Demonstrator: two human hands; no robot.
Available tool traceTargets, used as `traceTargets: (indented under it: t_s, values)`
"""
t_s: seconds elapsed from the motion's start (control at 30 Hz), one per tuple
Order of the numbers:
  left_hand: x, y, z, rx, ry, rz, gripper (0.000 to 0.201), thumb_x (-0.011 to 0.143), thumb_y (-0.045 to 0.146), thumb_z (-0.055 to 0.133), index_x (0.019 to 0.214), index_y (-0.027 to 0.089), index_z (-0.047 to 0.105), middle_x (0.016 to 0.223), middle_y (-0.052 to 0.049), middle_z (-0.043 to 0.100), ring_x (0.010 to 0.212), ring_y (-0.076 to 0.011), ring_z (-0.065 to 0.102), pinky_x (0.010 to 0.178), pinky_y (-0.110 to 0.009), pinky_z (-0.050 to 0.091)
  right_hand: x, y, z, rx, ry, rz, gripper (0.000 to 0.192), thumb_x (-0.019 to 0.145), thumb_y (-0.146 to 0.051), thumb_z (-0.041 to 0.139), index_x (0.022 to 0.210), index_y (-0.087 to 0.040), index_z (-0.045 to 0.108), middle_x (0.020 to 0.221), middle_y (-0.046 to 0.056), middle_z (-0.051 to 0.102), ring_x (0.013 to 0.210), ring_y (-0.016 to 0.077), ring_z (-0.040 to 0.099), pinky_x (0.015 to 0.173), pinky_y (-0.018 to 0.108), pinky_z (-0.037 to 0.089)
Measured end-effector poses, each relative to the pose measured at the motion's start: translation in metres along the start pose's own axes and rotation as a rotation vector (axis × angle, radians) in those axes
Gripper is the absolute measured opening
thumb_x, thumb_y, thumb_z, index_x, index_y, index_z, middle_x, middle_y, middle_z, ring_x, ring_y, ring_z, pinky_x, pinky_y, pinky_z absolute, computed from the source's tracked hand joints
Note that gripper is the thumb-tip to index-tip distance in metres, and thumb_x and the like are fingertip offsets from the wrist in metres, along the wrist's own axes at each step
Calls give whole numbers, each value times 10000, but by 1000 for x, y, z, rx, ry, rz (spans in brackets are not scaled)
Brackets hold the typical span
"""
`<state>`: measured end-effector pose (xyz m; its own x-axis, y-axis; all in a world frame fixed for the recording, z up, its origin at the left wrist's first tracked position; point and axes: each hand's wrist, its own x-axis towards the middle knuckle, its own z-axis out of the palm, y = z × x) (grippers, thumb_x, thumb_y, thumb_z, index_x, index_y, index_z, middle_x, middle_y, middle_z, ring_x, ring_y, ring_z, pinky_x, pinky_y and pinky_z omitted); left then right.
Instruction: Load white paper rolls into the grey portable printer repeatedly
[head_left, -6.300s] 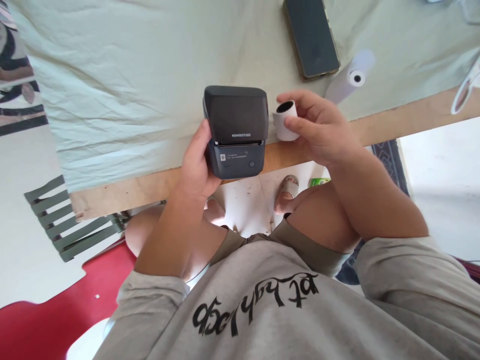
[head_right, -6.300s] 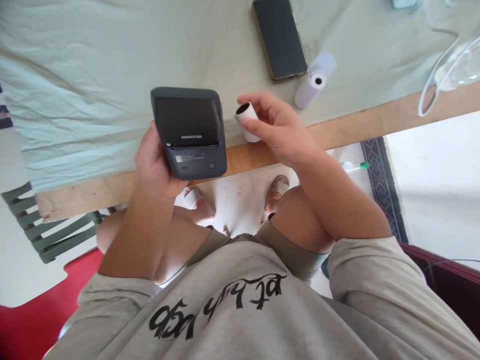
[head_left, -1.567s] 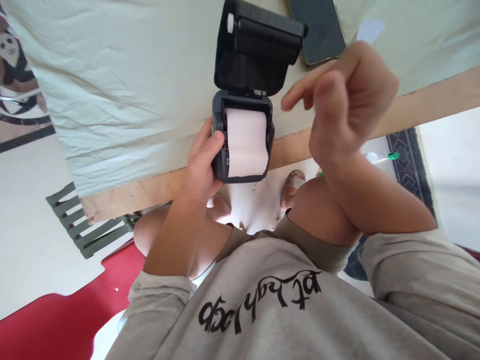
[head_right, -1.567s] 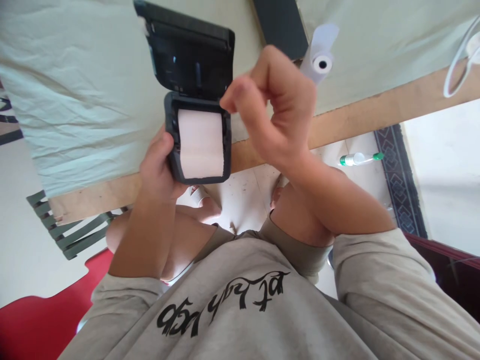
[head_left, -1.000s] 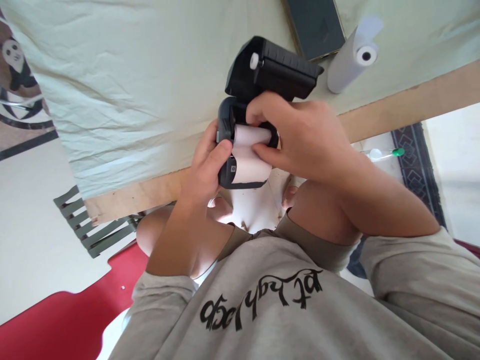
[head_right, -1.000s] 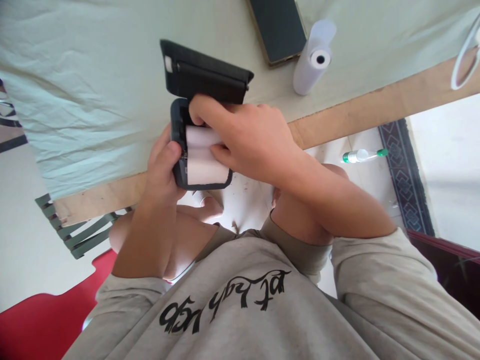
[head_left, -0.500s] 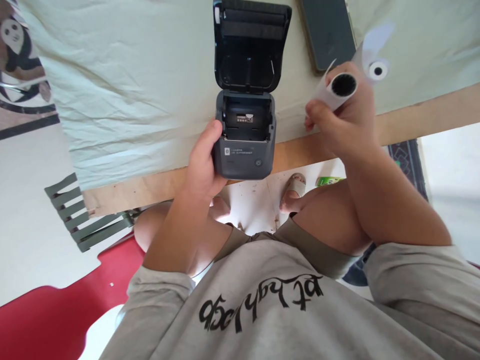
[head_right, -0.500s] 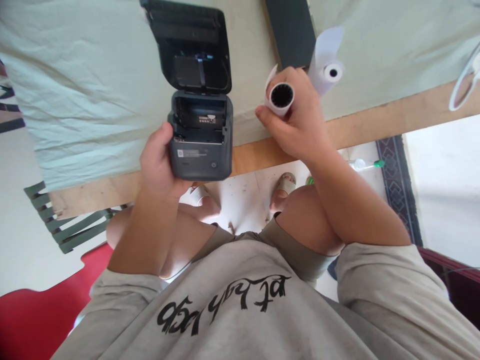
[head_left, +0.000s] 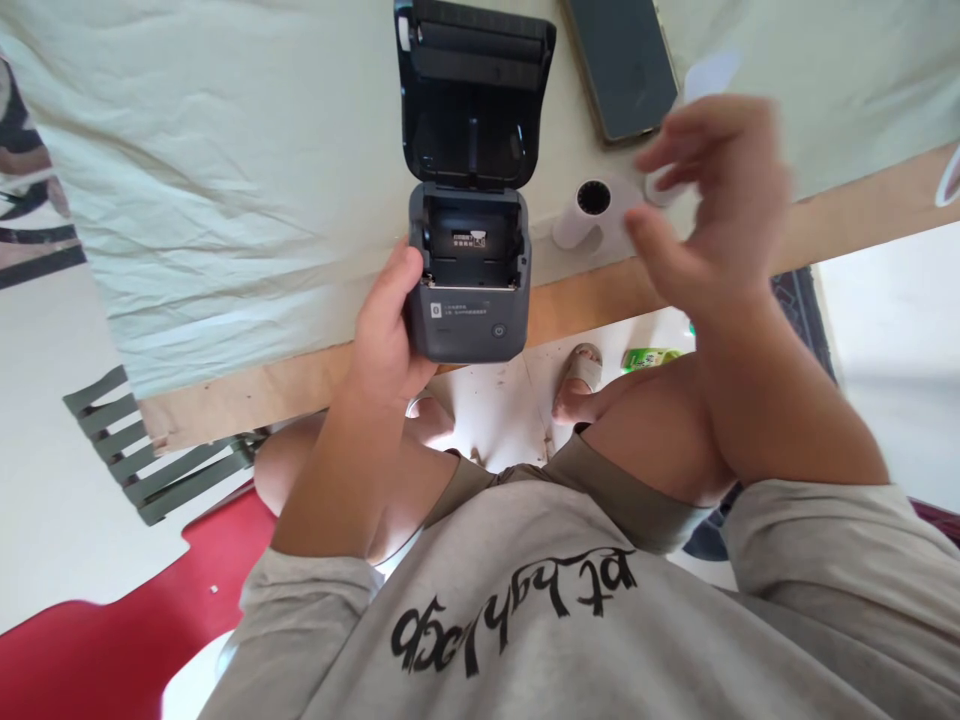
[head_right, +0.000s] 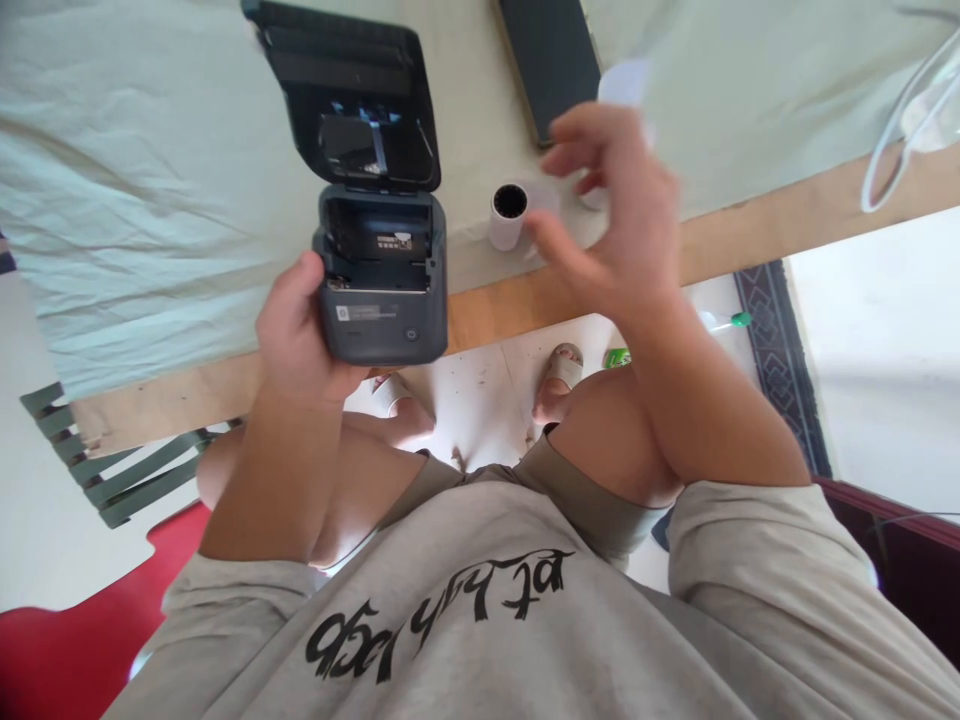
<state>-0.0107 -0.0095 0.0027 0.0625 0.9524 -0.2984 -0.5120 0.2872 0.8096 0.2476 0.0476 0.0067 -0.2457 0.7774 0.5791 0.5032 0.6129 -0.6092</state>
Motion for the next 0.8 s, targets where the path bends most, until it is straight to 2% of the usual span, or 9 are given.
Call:
traceTargets:
  t_s: [0.07,0.13,0.27,0.33,0.43,0.57,0.63,0.73,0.8]
  values:
    - [1,-1,0,6,1,34,309,914,488,566,986,210,680,969,-44,747,1064,-265,715,878,-381,598,-1,8,-14,-82,175,-55,307,822,-211,615,1120,-278,599,999,23,596,887,175,612,708,332,427]
    - [1,-2,0,8,-8,45,309,916,494,564,975,215,681,974,-40,751,1098,-271,703,900,-391,589,-2,20,-24,-200,217,-5,412,746,-130,597,1131,-277,575,1046,22,569,886,168,588,692,321,403]
    - [1,1,3,-16,-8,6,251,879,450,611,961,227,691,905,-14,755,1094,-286,684,883,-419,574,-4,41,-24,-297,33,244,617,683,-79,595,1265,-257,489,1253,91,576,1049,223,595,765,352,478]
    - [1,2,4,-18,-2,-6,244,868,444,617,972,236,692,892,-8,752,1065,-288,680,864,-437,558,-3,44,-20,-350,-56,301,538,721,-93,615,1224,-249,501,1222,96,621,1045,232,594,833,384,481]
    - [1,3,4,-15,3,-3,253,862,448,611,983,242,695,918,-10,753,917,-267,686,783,-433,542,0,48,-15,-365,-59,357,412,724,-108,641,1097,-246,535,1050,65,662,873,203,580,816,384,459]
    - [1,4,4,-2,16,-35,277,861,458,587,997,245,698,868,-12,756,728,-228,642,633,-381,503,1,65,-20,52,93,459,585,654,-130,661,1184,-298,479,940,13,631,755,152,555,645,312,432]
    - [1,4,4,-3,22,-50,274,857,453,585,990,241,696,853,-15,756,705,-225,633,611,-373,486,1,76,-28,362,144,577,507,683,-206,654,1147,-324,488,966,13,638,776,155,597,586,302,421]
    - [1,4,5,-12,24,-44,271,858,440,581,984,225,688,834,-26,751,690,-225,634,614,-371,477,2,87,-43,719,7,777,194,837,-339,571,1027,-312,599,1045,20,652,872,149,645,576,305,432]
    - [1,5,6,-10,20,-45,277,872,430,560,1000,215,680,820,-32,745,670,-219,628,614,-368,472,2,89,-49,808,-84,801,148,902,-367,549,996,-318,652,1028,0,670,892,120,650,602,294,449]
